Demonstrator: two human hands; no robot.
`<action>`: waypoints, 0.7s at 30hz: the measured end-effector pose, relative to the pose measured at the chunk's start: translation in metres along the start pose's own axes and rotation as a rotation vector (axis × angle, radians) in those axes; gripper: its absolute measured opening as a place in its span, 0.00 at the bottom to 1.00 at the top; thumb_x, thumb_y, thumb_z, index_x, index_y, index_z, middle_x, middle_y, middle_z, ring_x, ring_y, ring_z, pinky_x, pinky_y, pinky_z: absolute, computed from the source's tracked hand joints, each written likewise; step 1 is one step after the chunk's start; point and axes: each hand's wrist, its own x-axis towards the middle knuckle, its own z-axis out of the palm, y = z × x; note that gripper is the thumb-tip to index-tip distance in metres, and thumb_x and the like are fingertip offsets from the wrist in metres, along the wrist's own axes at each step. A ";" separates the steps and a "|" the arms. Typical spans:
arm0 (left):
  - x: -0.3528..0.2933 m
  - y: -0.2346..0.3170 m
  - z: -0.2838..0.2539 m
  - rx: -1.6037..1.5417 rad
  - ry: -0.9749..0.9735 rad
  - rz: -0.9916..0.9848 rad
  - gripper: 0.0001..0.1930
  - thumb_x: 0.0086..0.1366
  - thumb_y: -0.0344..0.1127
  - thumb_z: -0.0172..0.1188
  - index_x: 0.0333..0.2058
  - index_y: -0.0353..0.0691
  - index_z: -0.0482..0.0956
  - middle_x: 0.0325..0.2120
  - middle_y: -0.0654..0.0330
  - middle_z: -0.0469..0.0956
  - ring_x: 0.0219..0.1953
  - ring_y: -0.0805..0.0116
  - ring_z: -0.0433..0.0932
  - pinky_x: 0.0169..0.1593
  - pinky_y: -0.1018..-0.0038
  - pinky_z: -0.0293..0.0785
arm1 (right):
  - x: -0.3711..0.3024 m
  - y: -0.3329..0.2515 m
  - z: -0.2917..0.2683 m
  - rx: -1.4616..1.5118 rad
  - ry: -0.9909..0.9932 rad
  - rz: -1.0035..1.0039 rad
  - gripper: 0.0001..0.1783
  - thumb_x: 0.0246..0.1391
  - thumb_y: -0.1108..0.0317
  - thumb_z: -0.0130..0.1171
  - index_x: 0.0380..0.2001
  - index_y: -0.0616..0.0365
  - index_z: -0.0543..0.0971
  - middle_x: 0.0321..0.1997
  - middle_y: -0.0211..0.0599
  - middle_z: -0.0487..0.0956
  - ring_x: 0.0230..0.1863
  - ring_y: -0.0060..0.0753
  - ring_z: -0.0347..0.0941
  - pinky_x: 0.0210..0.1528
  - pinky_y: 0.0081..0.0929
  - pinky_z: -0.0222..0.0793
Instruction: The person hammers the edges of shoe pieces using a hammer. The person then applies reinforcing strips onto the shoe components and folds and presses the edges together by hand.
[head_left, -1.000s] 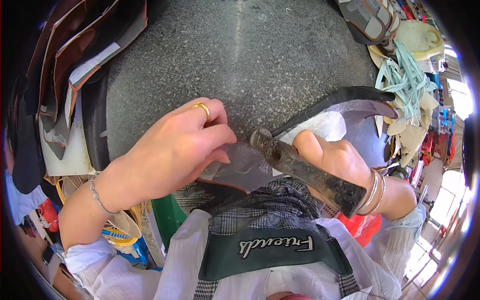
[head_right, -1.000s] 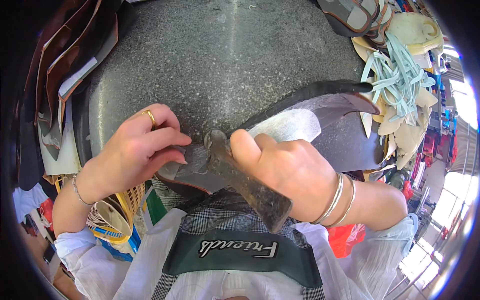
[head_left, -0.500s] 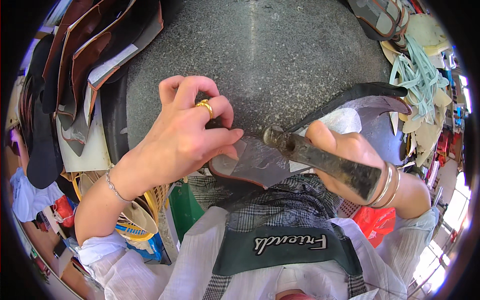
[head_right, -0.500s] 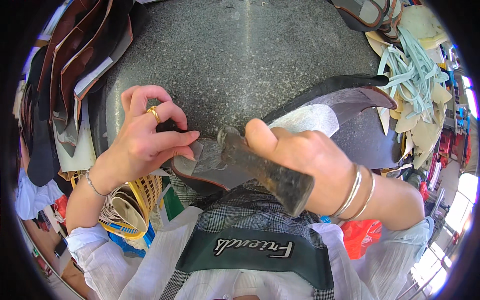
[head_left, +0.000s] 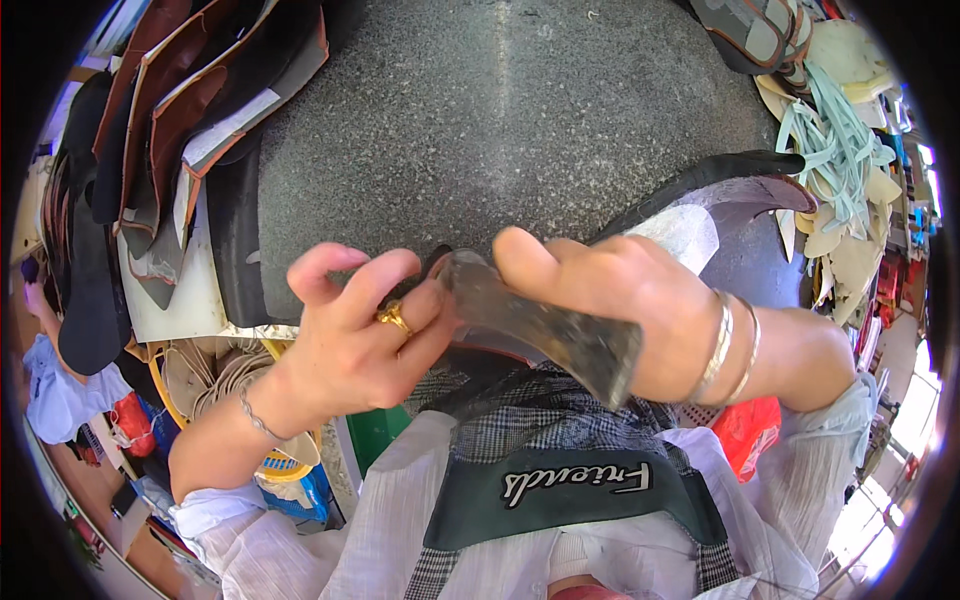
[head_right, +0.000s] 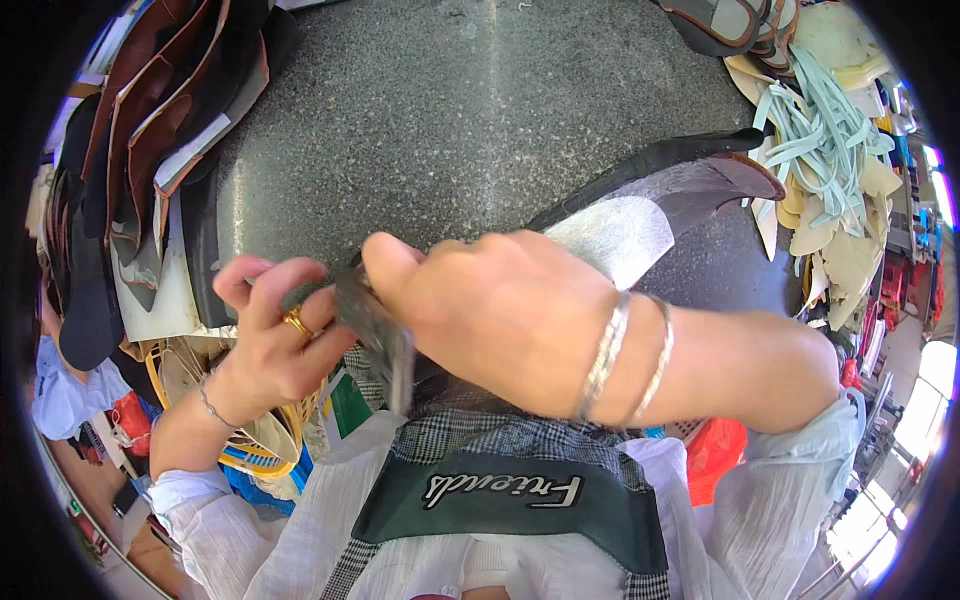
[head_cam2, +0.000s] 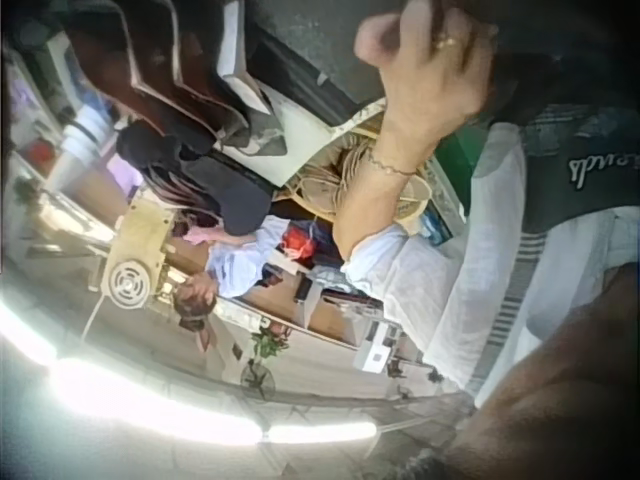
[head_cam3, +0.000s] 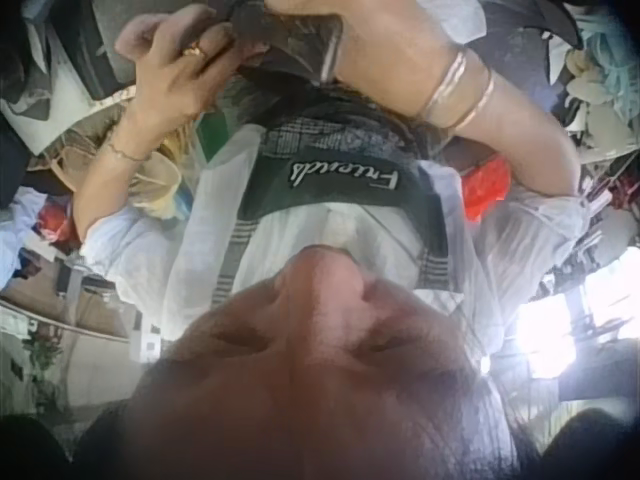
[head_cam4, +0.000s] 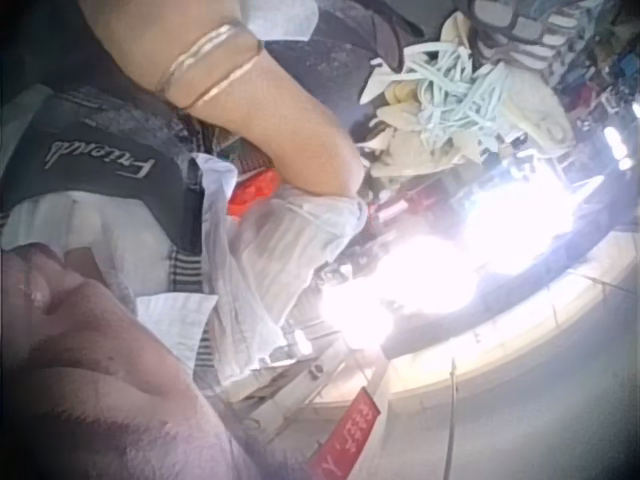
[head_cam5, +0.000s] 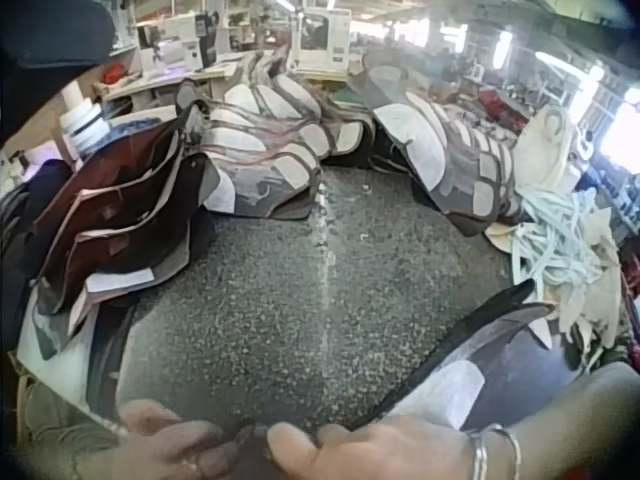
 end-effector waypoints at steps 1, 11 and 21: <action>-0.002 0.004 -0.001 0.007 0.002 0.004 0.15 0.41 0.38 0.69 0.31 0.43 0.83 0.35 0.70 0.75 0.44 0.63 0.71 0.48 0.58 0.56 | 0.004 0.006 -0.001 -0.005 0.006 -0.003 0.20 0.51 0.69 0.58 0.46 0.60 0.67 0.20 0.44 0.77 0.23 0.51 0.78 0.25 0.40 0.75; -0.005 0.031 -0.002 -0.002 0.057 -0.304 0.16 0.46 0.33 0.73 0.37 0.44 0.82 0.38 0.70 0.79 0.43 0.62 0.71 0.48 0.60 0.58 | -0.057 0.021 -0.032 -0.036 -0.150 -0.086 0.12 0.49 0.69 0.58 0.37 0.60 0.79 0.35 0.42 0.81 0.28 0.46 0.80 0.29 0.38 0.76; 0.110 0.066 0.065 -0.484 -0.138 -0.306 0.39 0.51 0.39 0.70 0.63 0.61 0.65 0.64 0.39 0.55 0.57 0.40 0.60 0.56 0.50 0.62 | -0.001 0.172 -0.139 -0.398 0.891 0.397 0.16 0.58 0.61 0.60 0.47 0.55 0.73 0.35 0.50 0.81 0.36 0.56 0.78 0.35 0.42 0.71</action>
